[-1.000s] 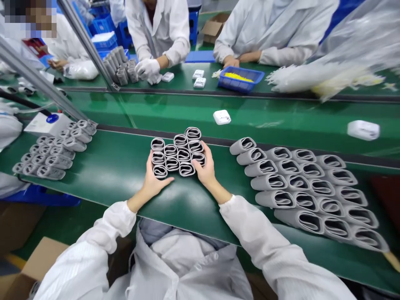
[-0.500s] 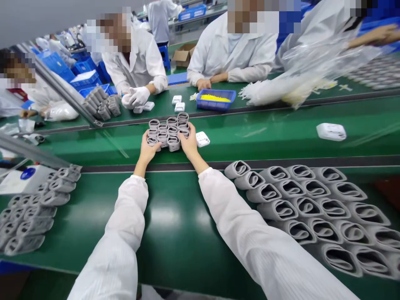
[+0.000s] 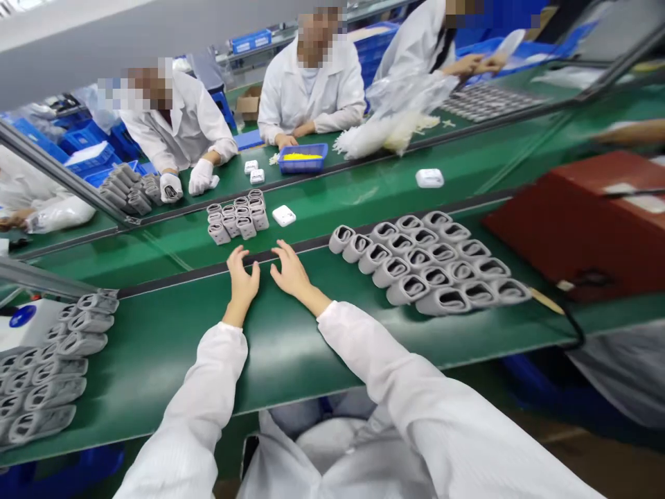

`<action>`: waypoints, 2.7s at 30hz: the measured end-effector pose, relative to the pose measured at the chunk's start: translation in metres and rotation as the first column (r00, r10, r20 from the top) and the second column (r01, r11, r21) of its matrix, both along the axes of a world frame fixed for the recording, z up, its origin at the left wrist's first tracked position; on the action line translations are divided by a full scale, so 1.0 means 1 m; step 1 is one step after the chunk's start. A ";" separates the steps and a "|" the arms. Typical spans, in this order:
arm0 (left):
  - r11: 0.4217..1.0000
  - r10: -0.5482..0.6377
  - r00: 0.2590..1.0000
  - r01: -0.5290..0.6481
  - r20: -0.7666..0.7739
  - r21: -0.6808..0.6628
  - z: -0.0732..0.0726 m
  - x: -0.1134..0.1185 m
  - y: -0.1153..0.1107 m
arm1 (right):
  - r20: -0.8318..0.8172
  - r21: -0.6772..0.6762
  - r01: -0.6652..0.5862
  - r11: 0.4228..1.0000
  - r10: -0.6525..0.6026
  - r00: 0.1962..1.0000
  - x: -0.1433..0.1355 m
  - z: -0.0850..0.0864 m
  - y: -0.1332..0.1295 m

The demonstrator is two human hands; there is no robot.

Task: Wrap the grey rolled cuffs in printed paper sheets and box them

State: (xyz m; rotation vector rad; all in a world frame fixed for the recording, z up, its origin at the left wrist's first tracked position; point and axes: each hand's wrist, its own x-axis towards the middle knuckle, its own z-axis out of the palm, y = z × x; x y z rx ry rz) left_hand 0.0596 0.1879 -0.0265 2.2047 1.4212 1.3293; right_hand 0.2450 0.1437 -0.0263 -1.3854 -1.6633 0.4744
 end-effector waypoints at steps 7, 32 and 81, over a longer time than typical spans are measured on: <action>0.935 -0.316 0.941 0.288 -0.118 -0.208 -0.002 -0.007 -0.090 | 0.189 0.285 0.145 0.948 -0.204 0.961 0.140 0.045 -0.125; 0.770 -0.357 0.652 0.610 -0.668 0.184 0.018 0.042 -0.162 | 0.594 -0.220 0.083 0.972 0.066 0.802 0.213 0.076 -0.116; 0.923 -0.384 0.694 0.298 -0.609 -0.242 0.059 -0.018 -0.281 | 0.089 0.311 -0.032 0.950 0.004 0.996 0.134 0.015 -0.179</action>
